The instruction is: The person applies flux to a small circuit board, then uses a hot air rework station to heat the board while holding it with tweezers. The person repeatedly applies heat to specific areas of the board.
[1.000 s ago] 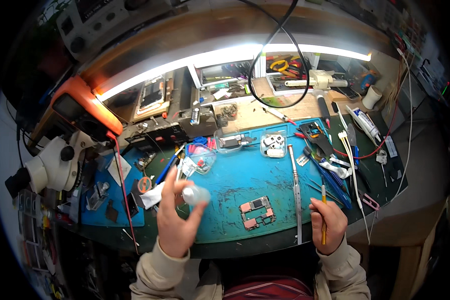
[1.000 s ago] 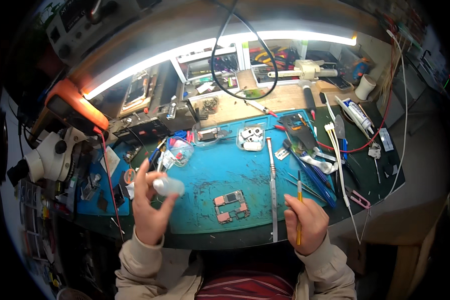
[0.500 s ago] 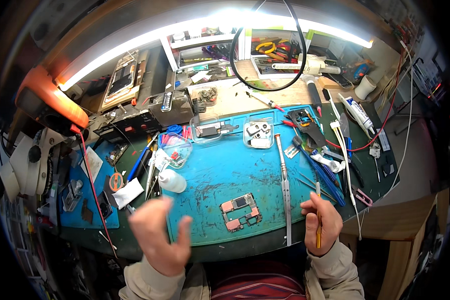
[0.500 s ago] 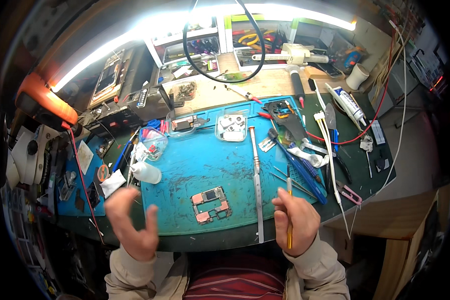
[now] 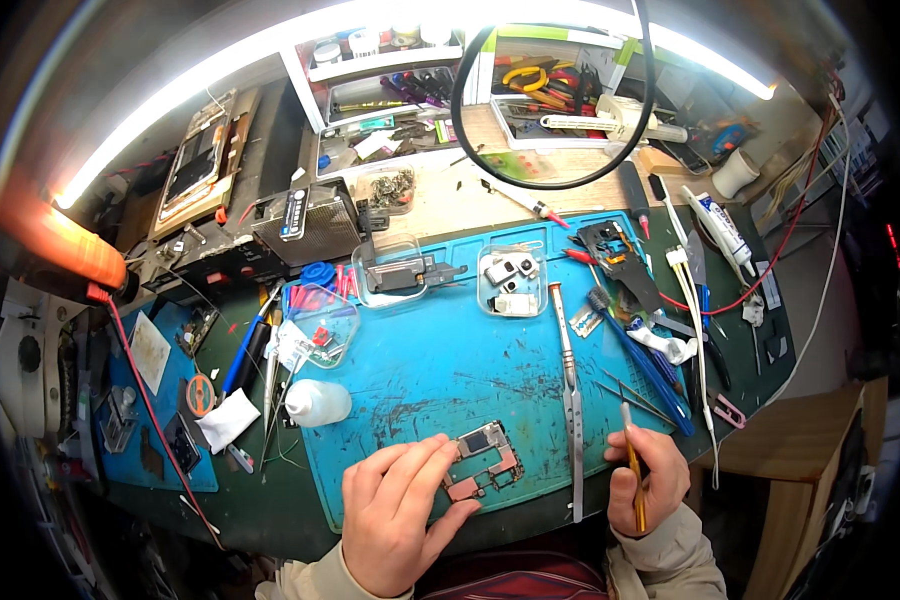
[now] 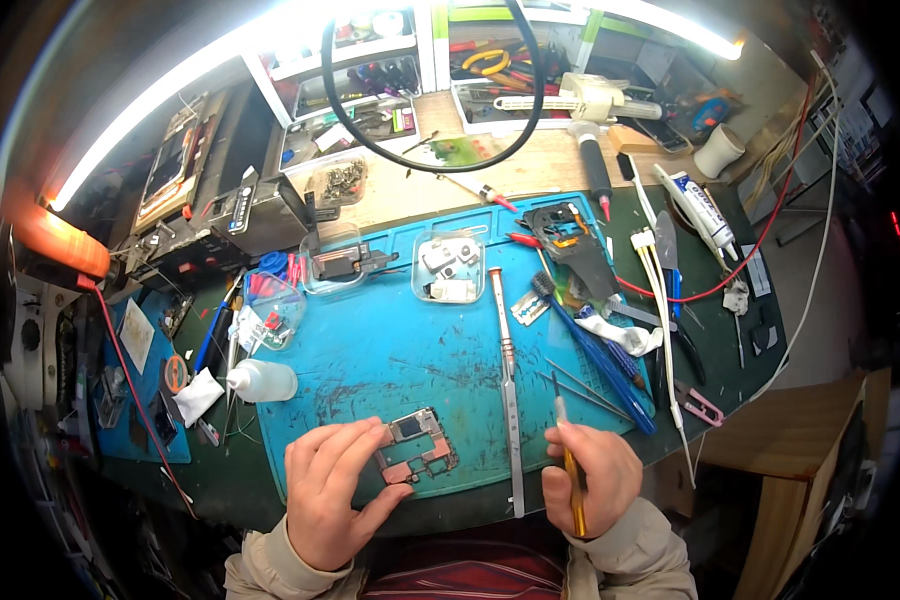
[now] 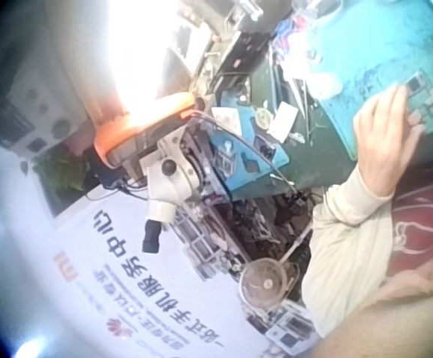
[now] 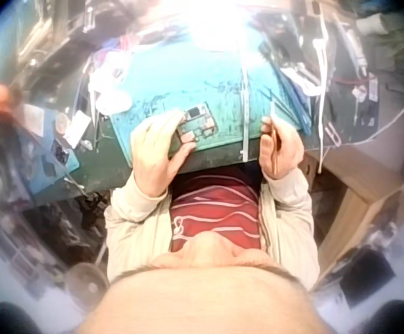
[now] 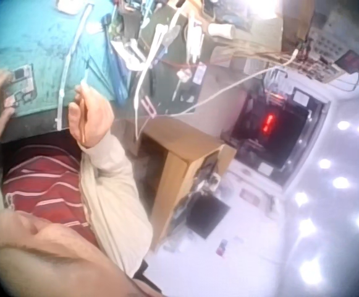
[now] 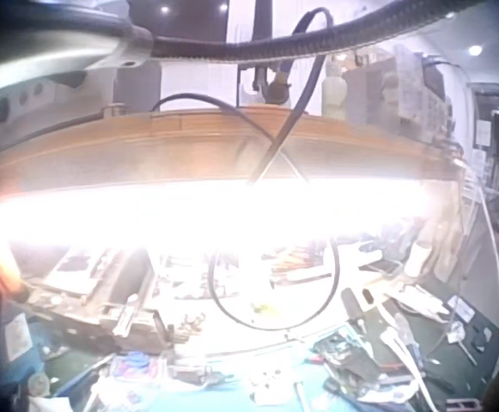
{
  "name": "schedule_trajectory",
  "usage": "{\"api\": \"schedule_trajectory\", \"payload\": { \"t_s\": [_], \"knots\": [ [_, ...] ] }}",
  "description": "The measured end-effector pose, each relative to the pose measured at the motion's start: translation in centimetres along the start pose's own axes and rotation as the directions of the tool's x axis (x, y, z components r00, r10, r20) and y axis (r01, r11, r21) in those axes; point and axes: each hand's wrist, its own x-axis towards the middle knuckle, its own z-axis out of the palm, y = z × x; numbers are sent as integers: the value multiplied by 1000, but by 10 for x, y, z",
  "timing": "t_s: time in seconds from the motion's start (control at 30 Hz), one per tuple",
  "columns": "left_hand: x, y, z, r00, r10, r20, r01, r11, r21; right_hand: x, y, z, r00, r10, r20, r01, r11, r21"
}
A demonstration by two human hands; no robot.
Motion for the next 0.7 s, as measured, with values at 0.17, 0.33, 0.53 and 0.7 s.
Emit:
{"api": "schedule_trajectory", "payload": {
  "t_s": [0.17, 0.33, 0.53, 0.7],
  "knots": [
    [1, -1, 0, 1000, -29, 11, 29, 1000, -11, 6, -5, 1, 1000, 8, 21, -7, 998, -62],
    [1, 1, -1, 997, -8, 82, 0, 995, 100, 8, -3, -3, 996, -32, 88, 40, 995, -92],
    [4, 7, 2, 988, 31, 152, -69, 965, 253, 10, -5, -4, 992, 13, 124, -1, 995, -97],
    [13, 9, -5, 998, 66, 8, -66, 984, 168, 12, -5, -3, 992, 4, 125, 11, 992, -124]
  ]
}}
